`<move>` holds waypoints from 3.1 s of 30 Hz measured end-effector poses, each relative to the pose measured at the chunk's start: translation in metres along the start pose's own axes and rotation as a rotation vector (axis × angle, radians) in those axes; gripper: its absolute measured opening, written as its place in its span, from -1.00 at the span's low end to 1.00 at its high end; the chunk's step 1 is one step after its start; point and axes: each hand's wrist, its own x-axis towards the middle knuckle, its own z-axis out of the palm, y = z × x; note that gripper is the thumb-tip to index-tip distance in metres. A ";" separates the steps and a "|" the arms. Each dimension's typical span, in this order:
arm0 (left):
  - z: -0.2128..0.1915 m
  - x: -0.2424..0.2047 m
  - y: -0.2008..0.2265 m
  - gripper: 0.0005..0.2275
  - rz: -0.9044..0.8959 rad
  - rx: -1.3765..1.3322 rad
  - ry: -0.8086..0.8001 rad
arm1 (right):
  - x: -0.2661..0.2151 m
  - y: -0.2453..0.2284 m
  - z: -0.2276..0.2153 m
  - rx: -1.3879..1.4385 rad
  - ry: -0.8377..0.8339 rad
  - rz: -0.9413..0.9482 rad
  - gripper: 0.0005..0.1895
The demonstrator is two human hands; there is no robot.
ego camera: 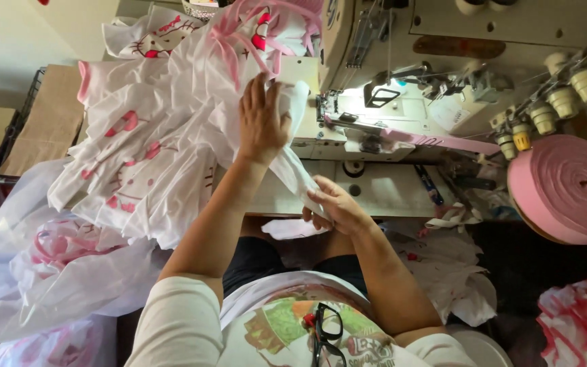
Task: Sorting and inspecting printed garments at a sewing workstation
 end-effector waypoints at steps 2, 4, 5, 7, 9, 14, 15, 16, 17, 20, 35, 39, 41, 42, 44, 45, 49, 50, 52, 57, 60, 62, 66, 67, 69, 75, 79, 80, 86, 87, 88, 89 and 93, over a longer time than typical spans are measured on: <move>0.011 -0.009 -0.010 -0.72 0.032 -0.042 -0.017 | -0.009 -0.014 0.014 -0.028 -0.022 0.023 -0.86; 0.015 -0.015 -0.014 -0.89 0.065 -0.077 -0.038 | -0.003 -0.011 0.011 -0.048 -0.048 0.046 -0.92; 0.015 -0.015 -0.012 -0.91 0.140 -0.108 -0.063 | 0.007 0.000 0.001 -0.032 0.004 0.003 -0.87; 0.018 -0.015 -0.004 -0.85 0.219 -0.144 -0.094 | 0.017 0.011 -0.009 -0.011 0.062 -0.042 -0.79; 0.023 -0.013 0.009 -0.78 0.275 -0.308 -0.179 | 0.018 0.012 -0.011 0.030 0.102 -0.023 -0.73; -0.015 -0.011 0.022 -0.70 0.141 -0.628 -0.235 | 0.007 0.009 -0.026 -0.026 0.073 -0.093 -0.90; -0.007 -0.014 0.016 -0.80 0.135 -0.571 -0.121 | 0.009 0.015 -0.036 -0.054 0.084 -0.142 -0.89; -0.006 -0.018 0.014 -0.80 0.135 -0.572 -0.123 | 0.006 0.012 -0.032 -0.054 0.085 -0.141 -0.89; -0.004 -0.019 0.012 -0.88 0.153 -0.327 -0.058 | 0.004 0.007 -0.028 -0.043 0.094 -0.159 -0.88; 0.022 -0.030 0.010 -0.94 0.181 -0.088 -0.033 | 0.006 0.010 -0.030 -0.003 0.129 -0.153 -0.86; -0.030 -0.042 0.033 -0.88 0.426 -0.152 -0.008 | -0.005 0.004 -0.033 -0.026 0.177 -0.195 -0.90; -0.011 -0.045 0.047 -0.88 0.421 -0.114 0.019 | -0.008 -0.017 -0.009 -0.076 0.153 -0.222 -0.91; -0.027 -0.039 0.058 -0.85 0.431 -0.130 0.010 | -0.007 -0.014 -0.017 -0.089 0.155 -0.227 -0.91; -0.034 -0.035 0.064 -0.81 0.443 -0.148 0.000 | -0.006 -0.012 -0.021 -0.100 0.160 -0.233 -0.90; -0.022 -0.039 0.054 -0.76 0.426 -0.088 0.001 | -0.012 -0.023 -0.013 -0.141 0.164 -0.241 -0.89; -0.016 -0.042 0.049 -0.70 0.405 -0.024 -0.001 | -0.015 -0.027 -0.009 -0.179 0.164 -0.245 -0.88; -0.011 -0.045 0.053 -0.66 0.358 0.053 -0.050 | -0.029 -0.026 -0.018 -0.278 0.195 -0.219 -0.88; -0.007 -0.045 0.055 -0.63 0.334 0.069 -0.072 | -0.033 -0.032 -0.012 -0.351 0.217 -0.233 -0.89; -0.004 -0.044 0.060 -0.59 0.315 0.079 -0.098 | -0.040 -0.031 -0.014 -0.420 0.246 -0.247 -0.89; 0.013 -0.031 0.058 -0.56 0.185 0.014 -0.222 | -0.038 -0.005 -0.041 -0.399 0.336 -0.242 -0.86; -0.010 -0.042 0.053 -0.79 0.127 -0.240 -0.014 | -0.027 -0.004 -0.032 -0.317 0.408 -0.251 -0.90; -0.025 -0.075 0.048 -0.80 -0.019 -0.166 -0.109 | -0.022 0.000 -0.029 -0.263 0.416 -0.259 -0.91; 0.019 -0.148 -0.029 -0.71 -0.177 0.050 -0.356 | -0.012 0.010 -0.039 -0.186 0.415 -0.268 -0.91; 0.012 -0.133 -0.037 -0.71 -0.172 0.050 -0.359 | -0.011 0.011 -0.040 -0.182 0.419 -0.270 -0.91; -0.002 -0.111 -0.052 -0.76 -0.005 0.010 -0.094 | -0.009 0.016 -0.042 -0.159 0.458 -0.274 -0.94; -0.004 -0.009 -0.043 -0.71 -0.012 0.072 -0.087 | -0.001 0.041 -0.055 -0.222 0.498 -0.302 -0.91; 0.025 0.032 -0.045 -0.71 -0.041 0.098 -0.196 | 0.007 0.016 -0.036 -0.259 0.542 -0.335 -0.90; 0.013 0.039 -0.031 -0.76 -0.138 0.053 -0.282 | 0.013 0.010 -0.034 -0.330 0.553 -0.302 -0.87; -0.032 -0.035 0.066 -0.76 -0.115 -0.417 0.009 | 0.051 -0.004 -0.030 -0.344 0.639 -0.489 -0.87; -0.025 -0.063 0.079 -0.77 -0.261 -0.751 -0.037 | 0.051 -0.002 -0.027 -0.318 0.647 -0.496 -0.87; 0.002 -0.083 0.069 -0.77 -0.264 -0.750 -0.040 | 0.047 -0.001 -0.029 -0.316 0.648 -0.493 -0.87; 0.029 -0.105 0.059 -0.72 -0.618 -1.001 -0.373 | 0.041 0.000 -0.030 -0.327 0.605 -0.465 -0.86; 0.012 -0.104 0.050 -0.82 -0.852 -1.436 -0.606 | 0.004 -0.012 -0.001 -0.273 0.562 -0.376 -0.87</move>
